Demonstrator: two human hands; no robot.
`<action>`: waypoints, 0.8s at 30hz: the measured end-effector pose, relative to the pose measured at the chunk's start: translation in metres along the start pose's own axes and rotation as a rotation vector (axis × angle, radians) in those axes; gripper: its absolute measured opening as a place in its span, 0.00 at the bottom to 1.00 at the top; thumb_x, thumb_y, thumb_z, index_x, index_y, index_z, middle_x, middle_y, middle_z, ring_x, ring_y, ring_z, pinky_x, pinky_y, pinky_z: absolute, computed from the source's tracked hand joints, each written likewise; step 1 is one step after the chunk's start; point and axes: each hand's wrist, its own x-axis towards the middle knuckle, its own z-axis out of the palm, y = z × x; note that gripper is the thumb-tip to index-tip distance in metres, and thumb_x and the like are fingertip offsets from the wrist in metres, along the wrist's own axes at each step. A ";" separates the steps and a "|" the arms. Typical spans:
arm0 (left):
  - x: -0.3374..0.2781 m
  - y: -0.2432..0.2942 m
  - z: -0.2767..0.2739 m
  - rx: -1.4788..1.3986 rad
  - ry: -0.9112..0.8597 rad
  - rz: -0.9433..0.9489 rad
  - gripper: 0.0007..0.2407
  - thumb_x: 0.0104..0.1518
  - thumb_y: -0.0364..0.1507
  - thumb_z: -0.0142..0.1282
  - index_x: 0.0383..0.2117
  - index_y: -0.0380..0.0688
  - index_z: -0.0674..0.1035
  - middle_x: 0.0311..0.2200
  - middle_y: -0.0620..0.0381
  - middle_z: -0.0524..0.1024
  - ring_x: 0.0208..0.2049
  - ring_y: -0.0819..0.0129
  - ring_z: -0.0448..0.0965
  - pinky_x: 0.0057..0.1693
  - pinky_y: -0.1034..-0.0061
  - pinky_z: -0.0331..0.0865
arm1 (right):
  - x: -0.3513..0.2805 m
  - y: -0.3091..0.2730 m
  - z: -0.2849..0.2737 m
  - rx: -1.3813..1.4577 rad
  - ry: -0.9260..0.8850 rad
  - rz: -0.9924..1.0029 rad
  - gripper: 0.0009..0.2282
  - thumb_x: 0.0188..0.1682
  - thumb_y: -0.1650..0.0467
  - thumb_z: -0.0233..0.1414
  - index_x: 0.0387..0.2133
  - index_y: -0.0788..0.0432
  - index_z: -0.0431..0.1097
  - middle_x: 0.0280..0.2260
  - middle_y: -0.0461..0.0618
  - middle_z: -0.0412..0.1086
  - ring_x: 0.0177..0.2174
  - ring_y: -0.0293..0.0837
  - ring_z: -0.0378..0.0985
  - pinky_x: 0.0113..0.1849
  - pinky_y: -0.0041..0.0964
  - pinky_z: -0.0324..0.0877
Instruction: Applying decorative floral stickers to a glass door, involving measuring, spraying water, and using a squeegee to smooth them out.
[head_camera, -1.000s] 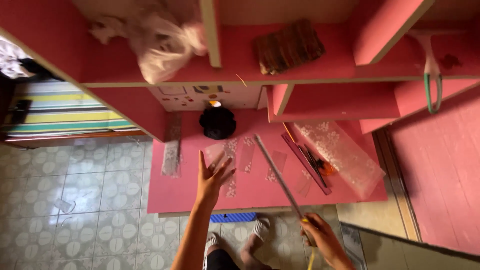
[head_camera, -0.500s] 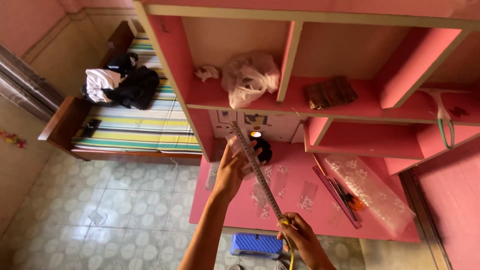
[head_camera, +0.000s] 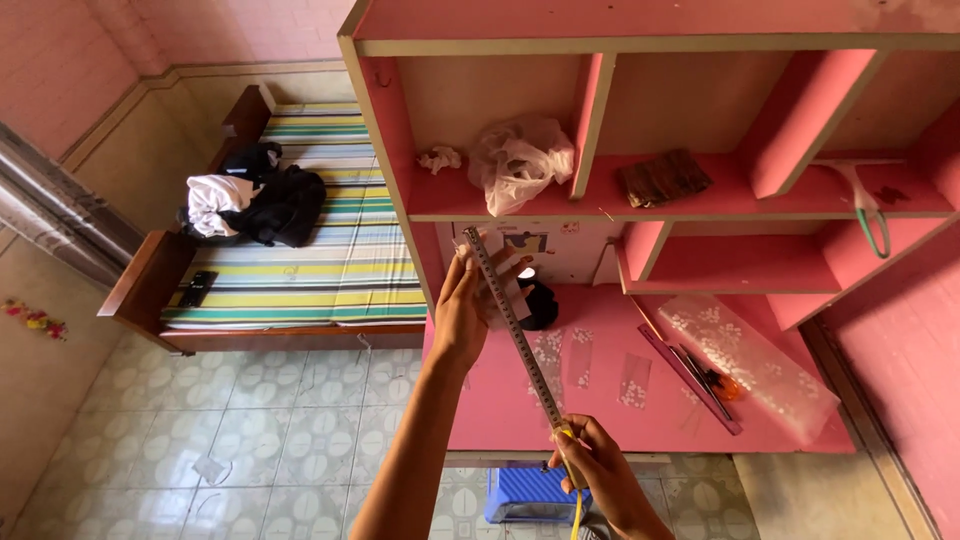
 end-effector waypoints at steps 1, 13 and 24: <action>-0.002 0.002 0.000 0.004 -0.004 -0.005 0.15 0.70 0.31 0.38 0.60 0.41 0.68 0.54 0.40 0.76 0.55 0.41 0.78 0.54 0.44 0.77 | -0.002 0.000 0.002 -0.003 -0.003 0.010 0.15 0.52 0.67 0.51 0.48 0.66 0.69 0.29 0.64 0.72 0.29 0.49 0.74 0.26 0.40 0.70; -0.012 0.012 0.001 0.032 -0.029 -0.018 0.18 0.68 0.32 0.40 0.64 0.51 0.66 0.56 0.38 0.75 0.55 0.43 0.78 0.55 0.45 0.77 | -0.016 -0.001 0.013 -0.055 -0.033 -0.007 0.14 0.53 0.66 0.50 0.46 0.64 0.68 0.29 0.62 0.73 0.25 0.46 0.71 0.26 0.38 0.72; -0.021 0.022 0.010 0.034 -0.019 -0.026 0.17 0.68 0.32 0.42 0.62 0.51 0.68 0.54 0.39 0.77 0.53 0.42 0.80 0.55 0.46 0.77 | -0.023 -0.004 0.018 -0.061 -0.026 -0.024 0.14 0.53 0.65 0.50 0.45 0.63 0.68 0.29 0.61 0.73 0.27 0.46 0.74 0.26 0.38 0.72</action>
